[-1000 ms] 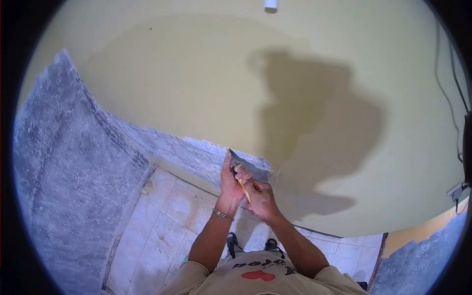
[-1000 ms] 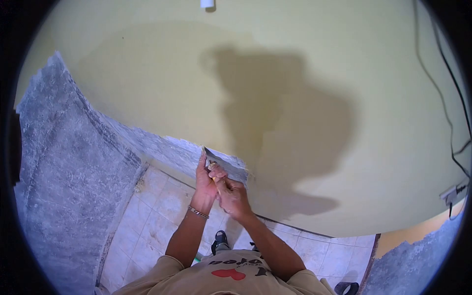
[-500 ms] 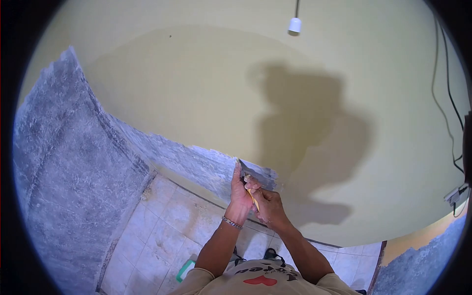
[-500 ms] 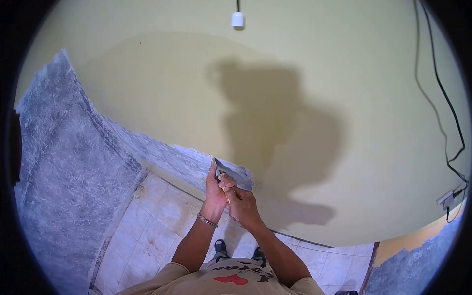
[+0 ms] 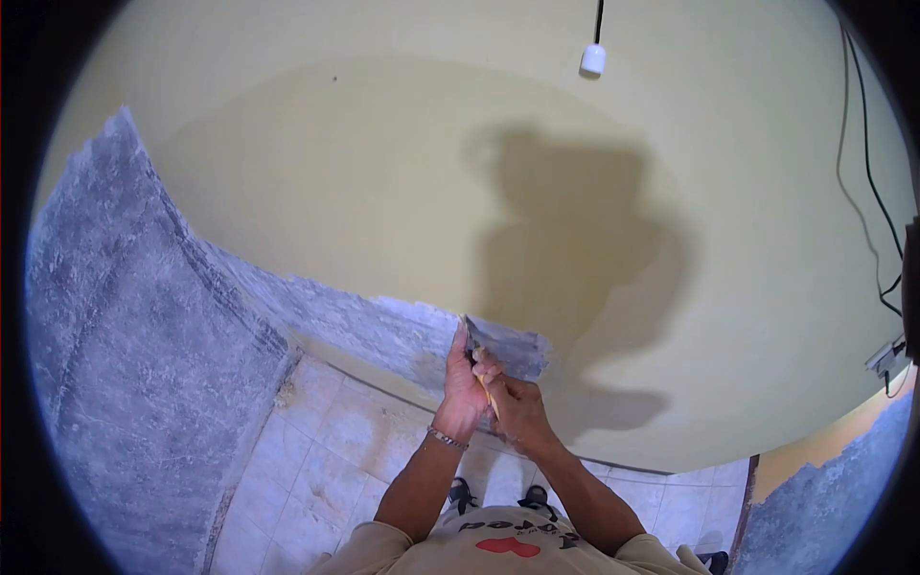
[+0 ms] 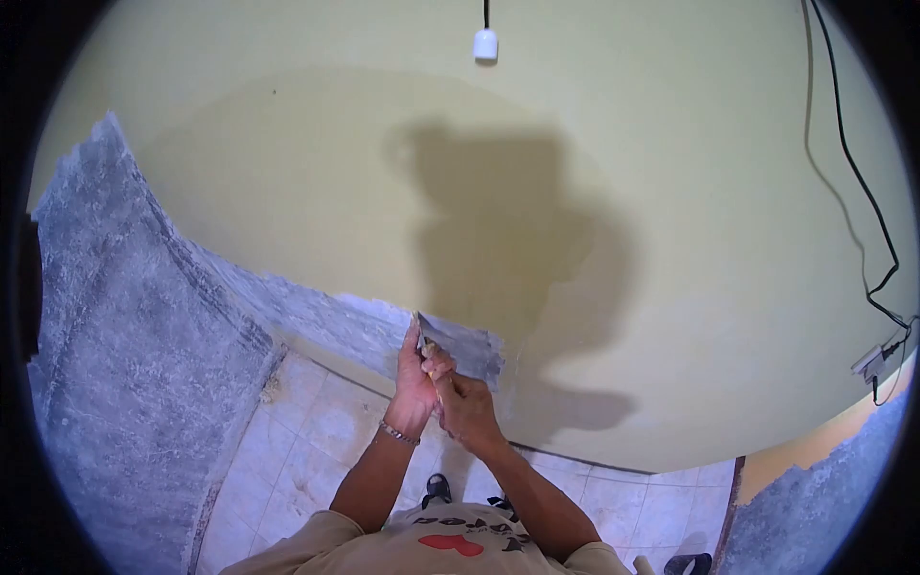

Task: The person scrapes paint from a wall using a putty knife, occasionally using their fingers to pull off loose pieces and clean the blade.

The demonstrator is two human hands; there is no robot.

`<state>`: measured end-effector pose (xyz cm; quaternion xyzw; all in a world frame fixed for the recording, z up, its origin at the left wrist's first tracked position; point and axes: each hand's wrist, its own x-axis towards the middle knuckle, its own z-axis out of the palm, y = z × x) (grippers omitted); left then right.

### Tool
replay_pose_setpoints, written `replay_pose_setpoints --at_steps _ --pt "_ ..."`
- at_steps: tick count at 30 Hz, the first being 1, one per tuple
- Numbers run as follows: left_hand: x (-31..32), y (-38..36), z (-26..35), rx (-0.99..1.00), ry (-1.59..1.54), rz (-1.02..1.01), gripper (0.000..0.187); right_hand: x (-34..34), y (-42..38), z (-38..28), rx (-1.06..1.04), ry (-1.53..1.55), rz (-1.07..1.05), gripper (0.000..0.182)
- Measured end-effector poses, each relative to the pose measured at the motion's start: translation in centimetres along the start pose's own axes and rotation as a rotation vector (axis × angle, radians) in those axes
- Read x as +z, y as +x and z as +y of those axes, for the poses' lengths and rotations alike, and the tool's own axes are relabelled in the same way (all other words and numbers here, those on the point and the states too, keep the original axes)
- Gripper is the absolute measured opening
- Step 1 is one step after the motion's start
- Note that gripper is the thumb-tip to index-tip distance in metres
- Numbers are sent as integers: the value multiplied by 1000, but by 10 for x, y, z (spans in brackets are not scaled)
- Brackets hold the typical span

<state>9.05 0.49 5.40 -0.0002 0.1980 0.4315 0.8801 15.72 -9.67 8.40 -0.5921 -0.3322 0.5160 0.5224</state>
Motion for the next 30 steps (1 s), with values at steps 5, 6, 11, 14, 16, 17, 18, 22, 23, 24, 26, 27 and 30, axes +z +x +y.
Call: replay_pose_setpoints --at_steps 5,6,11,14,16,17,18,22,23,24,26,27,30 --pt "-1 1 0 80 -2 90 48 1 7 -2 5 19 -9 40" --pt "-1 3 10 18 -58 17 46 3 12 0 -51 -68 -15 39" --pt "0 4 9 87 -30 36 46 3 11 -9 59 5 -56 38" --pt "-3 7 26 86 -47 43 48 13 22 -7 9 -26 -32 41" --pt "1 10 51 147 -63 24 47 36 41 -8 -116 -110 -65 40" --pt "-3 6 55 214 -81 9 46 37 40 2 -100 -110 -69 40" --pt "-10 11 58 228 -37 17 47 39 47 5 -103 -120 -69 39" --pt "-6 0 30 15 34 63 50 18 30 24 -417 -210 -88 38" --pt "-6 1 37 23 30 61 50 23 34 21 -420 -213 -97 38" --pt "-7 3 42 45 23 49 50 29 33 11 -229 -111 -95 38" --pt "-14 13 62 127 -11 4 48 47 43 -4 -31 -4 -70 40" --pt "-15 16 78 111 -4 7 48 65 55 -12 -53 10 -105 39" --pt "-12 18 102 224 -123 4 45 77 62 -16 -30 -17 -136 34"
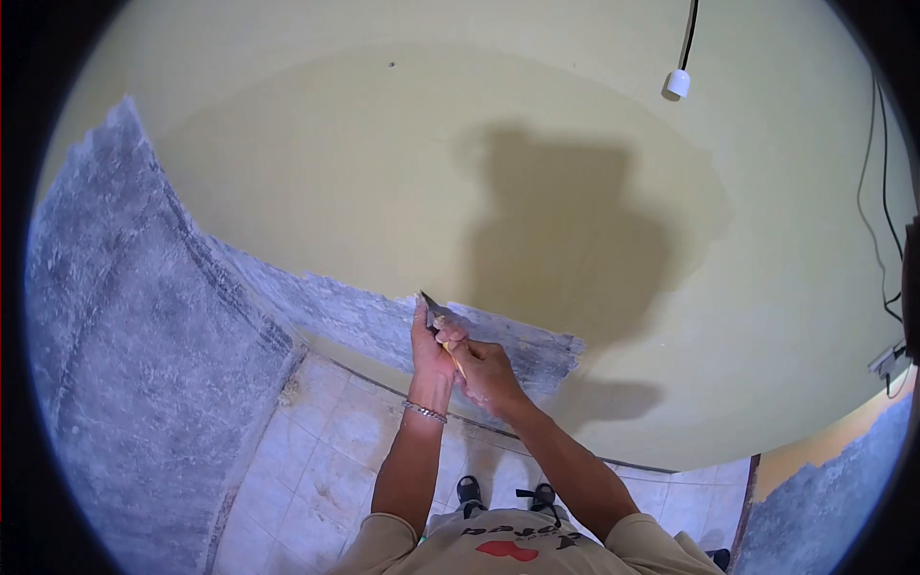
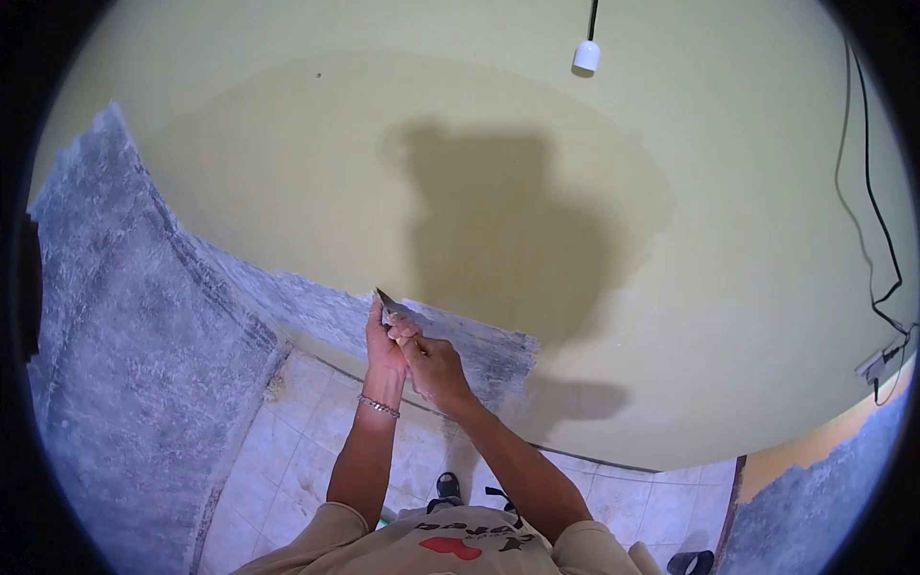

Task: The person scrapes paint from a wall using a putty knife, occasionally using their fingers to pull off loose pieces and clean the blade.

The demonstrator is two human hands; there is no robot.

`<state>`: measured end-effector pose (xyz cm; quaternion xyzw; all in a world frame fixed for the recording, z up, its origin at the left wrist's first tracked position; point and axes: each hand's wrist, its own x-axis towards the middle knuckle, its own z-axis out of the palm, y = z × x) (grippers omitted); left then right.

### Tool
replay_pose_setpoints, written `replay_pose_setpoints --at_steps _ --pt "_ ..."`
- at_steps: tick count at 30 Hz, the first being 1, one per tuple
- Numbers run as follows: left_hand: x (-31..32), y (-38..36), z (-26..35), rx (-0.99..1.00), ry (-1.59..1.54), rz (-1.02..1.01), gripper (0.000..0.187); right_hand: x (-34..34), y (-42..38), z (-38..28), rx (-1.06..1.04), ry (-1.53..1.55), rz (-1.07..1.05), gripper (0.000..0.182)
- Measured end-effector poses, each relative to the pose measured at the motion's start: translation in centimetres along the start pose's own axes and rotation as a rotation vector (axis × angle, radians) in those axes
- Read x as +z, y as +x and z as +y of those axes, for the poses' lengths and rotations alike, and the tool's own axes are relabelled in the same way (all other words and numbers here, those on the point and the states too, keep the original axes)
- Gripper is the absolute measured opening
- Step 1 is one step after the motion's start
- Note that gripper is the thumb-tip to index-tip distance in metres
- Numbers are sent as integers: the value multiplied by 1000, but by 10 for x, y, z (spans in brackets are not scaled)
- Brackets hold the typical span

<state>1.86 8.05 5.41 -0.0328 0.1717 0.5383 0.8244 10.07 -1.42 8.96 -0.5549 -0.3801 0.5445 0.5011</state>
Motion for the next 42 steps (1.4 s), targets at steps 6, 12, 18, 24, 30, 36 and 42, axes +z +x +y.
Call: replay_pose_setpoints --at_steps 6,12,18,24,30,36,42 --pt "-17 -22 -52 -198 150 -3 40 -27 -48 14 -7 -2 162 36" --pt "-5 -43 -94 -233 162 47 36 -60 -79 10 163 22 240 38" --pt "-14 -15 -31 -139 185 -29 48 -25 -12 35 -233 -181 90 39" --pt "-11 -15 -38 -61 134 -30 48 -38 -33 10 33 114 -109 25" --pt "-22 -24 -57 -51 15 -65 37 -55 -47 37 -79 70 -90 37" --pt "-14 -24 -52 -91 38 -20 44 -47 -38 31 -114 -5 -47 38" --pt "-12 -16 -30 -145 131 -26 56 -22 -27 31 -173 -124 81 25"
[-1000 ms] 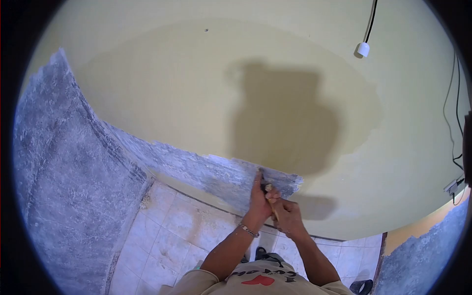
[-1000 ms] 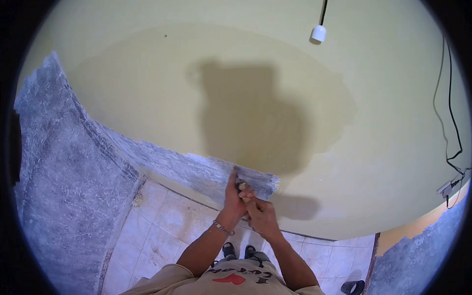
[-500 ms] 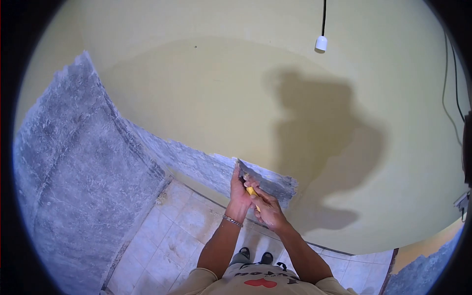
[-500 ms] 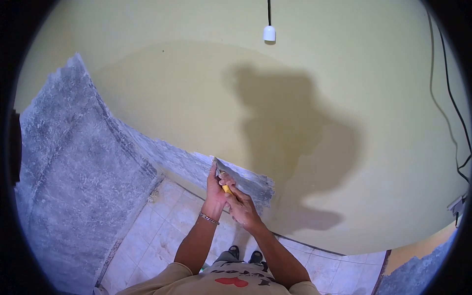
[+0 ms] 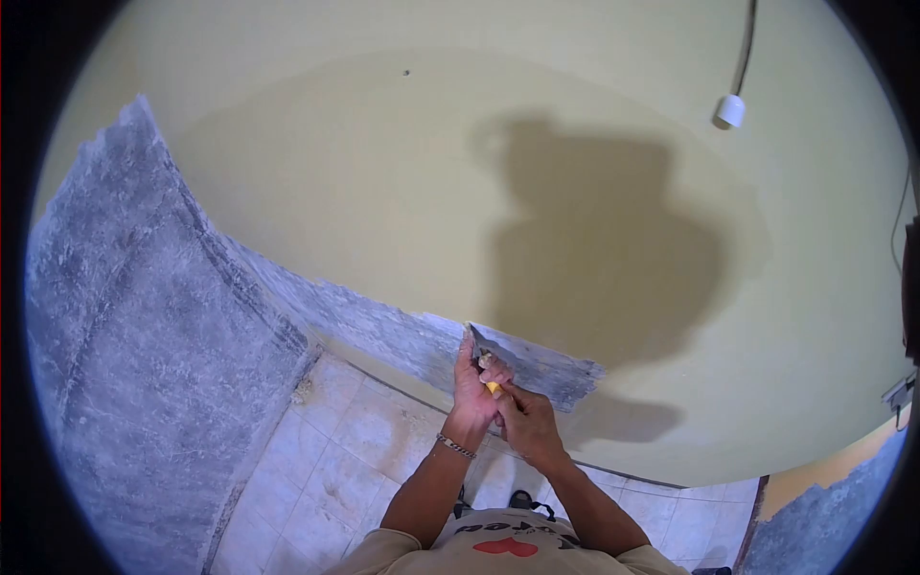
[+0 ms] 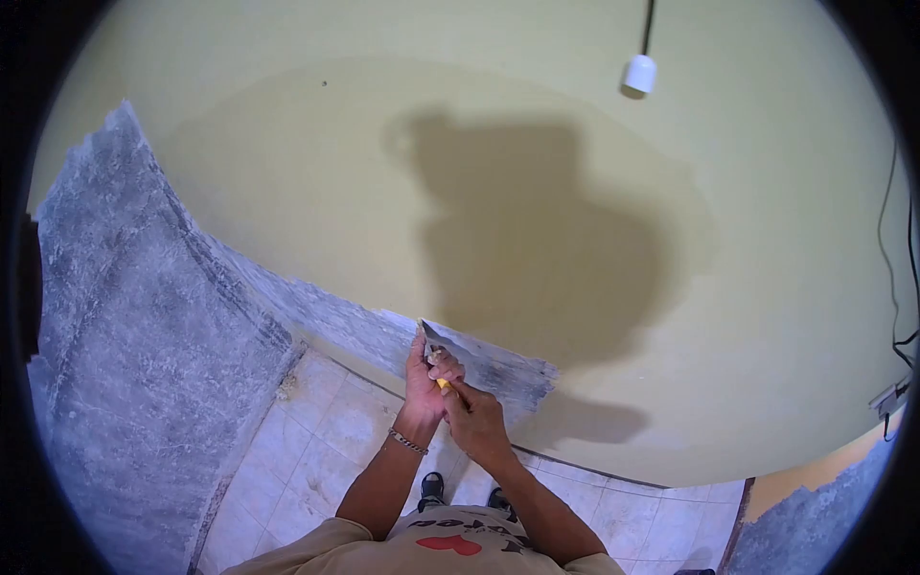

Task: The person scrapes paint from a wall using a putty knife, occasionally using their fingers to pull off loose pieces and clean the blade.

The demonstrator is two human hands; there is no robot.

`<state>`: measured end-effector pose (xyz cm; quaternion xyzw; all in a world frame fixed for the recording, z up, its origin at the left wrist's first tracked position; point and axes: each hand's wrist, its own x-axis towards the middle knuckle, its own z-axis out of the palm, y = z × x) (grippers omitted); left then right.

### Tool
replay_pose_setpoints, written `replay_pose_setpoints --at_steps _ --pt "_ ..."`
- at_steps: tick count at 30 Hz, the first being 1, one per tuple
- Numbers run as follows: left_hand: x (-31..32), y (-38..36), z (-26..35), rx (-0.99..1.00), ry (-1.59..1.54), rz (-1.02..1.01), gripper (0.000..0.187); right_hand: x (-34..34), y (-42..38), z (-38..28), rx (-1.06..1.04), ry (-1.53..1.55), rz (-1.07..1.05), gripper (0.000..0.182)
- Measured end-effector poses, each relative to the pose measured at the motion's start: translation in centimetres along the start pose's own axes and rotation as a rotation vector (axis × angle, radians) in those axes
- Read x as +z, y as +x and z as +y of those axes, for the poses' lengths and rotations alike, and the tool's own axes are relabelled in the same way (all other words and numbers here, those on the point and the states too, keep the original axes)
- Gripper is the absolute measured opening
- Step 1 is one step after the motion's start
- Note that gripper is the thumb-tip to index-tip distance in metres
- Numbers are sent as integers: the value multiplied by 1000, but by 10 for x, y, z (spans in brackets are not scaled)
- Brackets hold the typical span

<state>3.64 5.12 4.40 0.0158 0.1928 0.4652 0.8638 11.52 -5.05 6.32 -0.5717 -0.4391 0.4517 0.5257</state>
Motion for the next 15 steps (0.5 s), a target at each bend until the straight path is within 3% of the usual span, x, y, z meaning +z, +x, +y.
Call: replay_pose_setpoints --at_steps 3,5,8,10,13,15 --pt "-4 2 8 -31 18 -5 56 13 2 0 2 -51 57 27" --pt "1 -4 3 -31 47 34 55 15 -4 -2 95 128 102 32" --pt "7 -1 8 60 105 138 55 15 -5 -37 234 128 81 34" --pt "-2 7 26 23 53 55 50 28 15 -28 159 107 79 34" --pt "10 0 43 17 27 144 58 41 25 -11 15 33 47 33" --pt "-5 -3 23 5 106 133 58 40 7 -16 -40 -126 113 27"
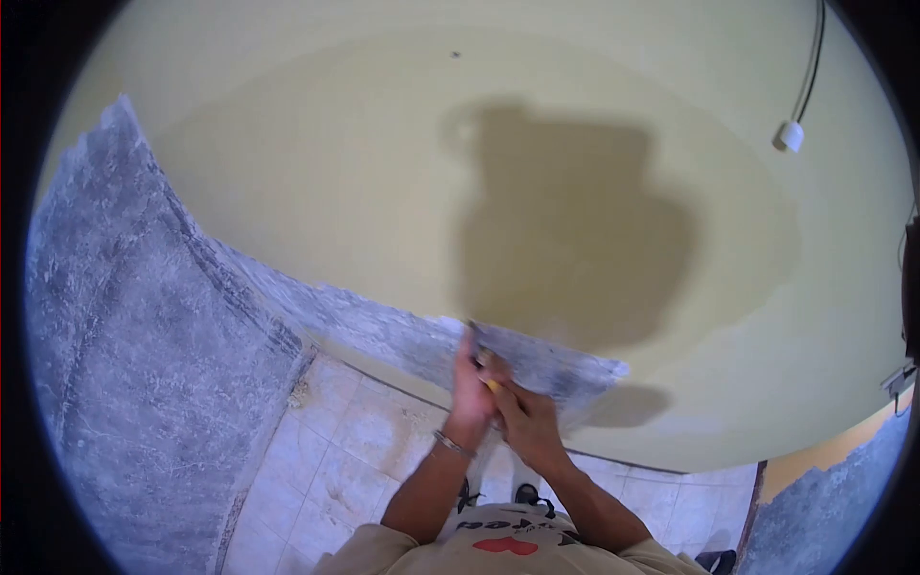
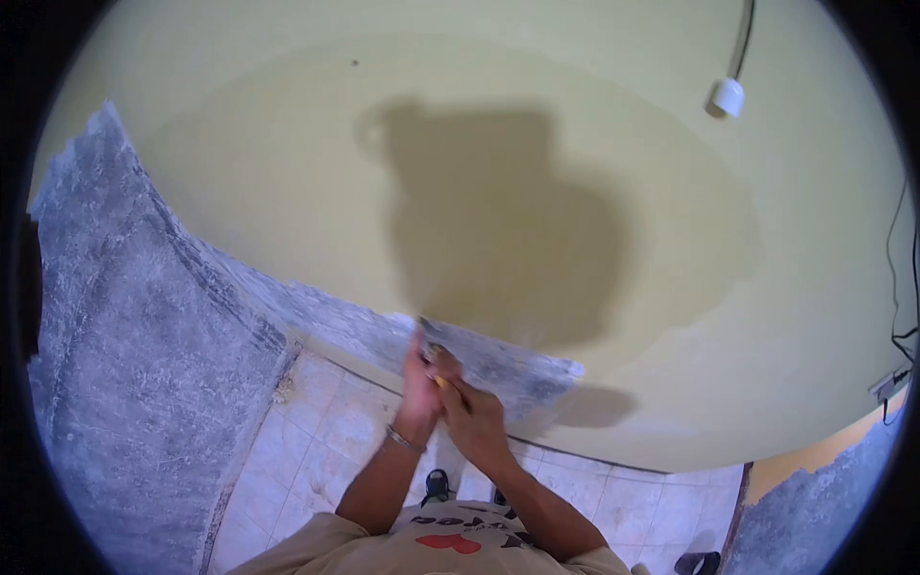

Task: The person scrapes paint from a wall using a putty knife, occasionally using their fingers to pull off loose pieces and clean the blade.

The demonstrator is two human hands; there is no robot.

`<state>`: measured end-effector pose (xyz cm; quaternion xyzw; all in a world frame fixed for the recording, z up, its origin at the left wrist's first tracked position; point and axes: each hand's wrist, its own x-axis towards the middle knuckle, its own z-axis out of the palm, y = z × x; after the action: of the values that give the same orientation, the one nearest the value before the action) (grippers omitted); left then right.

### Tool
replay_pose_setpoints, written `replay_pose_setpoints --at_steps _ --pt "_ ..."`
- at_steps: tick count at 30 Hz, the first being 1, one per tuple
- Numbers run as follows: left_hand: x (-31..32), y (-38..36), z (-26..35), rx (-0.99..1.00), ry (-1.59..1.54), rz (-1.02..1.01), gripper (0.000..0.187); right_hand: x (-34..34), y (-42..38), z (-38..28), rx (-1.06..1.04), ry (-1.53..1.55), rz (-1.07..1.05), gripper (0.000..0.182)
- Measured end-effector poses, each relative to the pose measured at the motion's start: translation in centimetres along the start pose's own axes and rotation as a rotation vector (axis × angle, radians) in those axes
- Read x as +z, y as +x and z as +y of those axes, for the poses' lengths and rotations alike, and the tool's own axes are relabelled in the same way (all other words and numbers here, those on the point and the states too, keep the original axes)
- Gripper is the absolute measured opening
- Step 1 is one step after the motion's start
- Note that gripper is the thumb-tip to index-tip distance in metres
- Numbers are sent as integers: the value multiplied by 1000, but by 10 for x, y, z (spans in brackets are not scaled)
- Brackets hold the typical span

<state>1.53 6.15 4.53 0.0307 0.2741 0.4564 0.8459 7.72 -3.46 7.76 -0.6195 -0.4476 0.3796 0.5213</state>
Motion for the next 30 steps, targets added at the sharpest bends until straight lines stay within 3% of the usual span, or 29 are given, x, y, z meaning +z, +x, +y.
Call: replay_pose_setpoints --at_steps 1,3,7,8,10,12,18,21,23,26,30 --pt "2 2 -4 -16 87 -18 57 -3 -3 -1 -12 2 -9 27" --pt "4 -1 -1 -26 36 -14 57 -11 -9 2 176 59 -6 25" --pt "-3 -2 2 -76 18 -47 57 6 -11 15 -4 -89 93 25" --pt "1 -2 -2 -74 6 -60 56 -2 -11 18 5 -89 110 25" --pt "13 -5 -17 -38 -14 -67 57 -19 -10 17 151 189 10 28" --pt "17 -5 -27 10 -25 12 56 -26 -13 13 135 156 30 30" --pt "4 10 18 27 -174 -62 52 2 16 19 -146 -76 -4 30" --pt "6 -3 -5 15 -24 -89 52 -3 -3 6 -218 -143 95 30" --pt "10 -2 -12 -38 -63 -2 53 -12 -11 7 47 22 75 31" --pt "-12 13 -2 -82 -67 -156 53 -3 -5 19 -52 -79 84 32" --pt "11 -1 -11 10 13 -56 52 -12 -8 2 -34 -42 112 32"
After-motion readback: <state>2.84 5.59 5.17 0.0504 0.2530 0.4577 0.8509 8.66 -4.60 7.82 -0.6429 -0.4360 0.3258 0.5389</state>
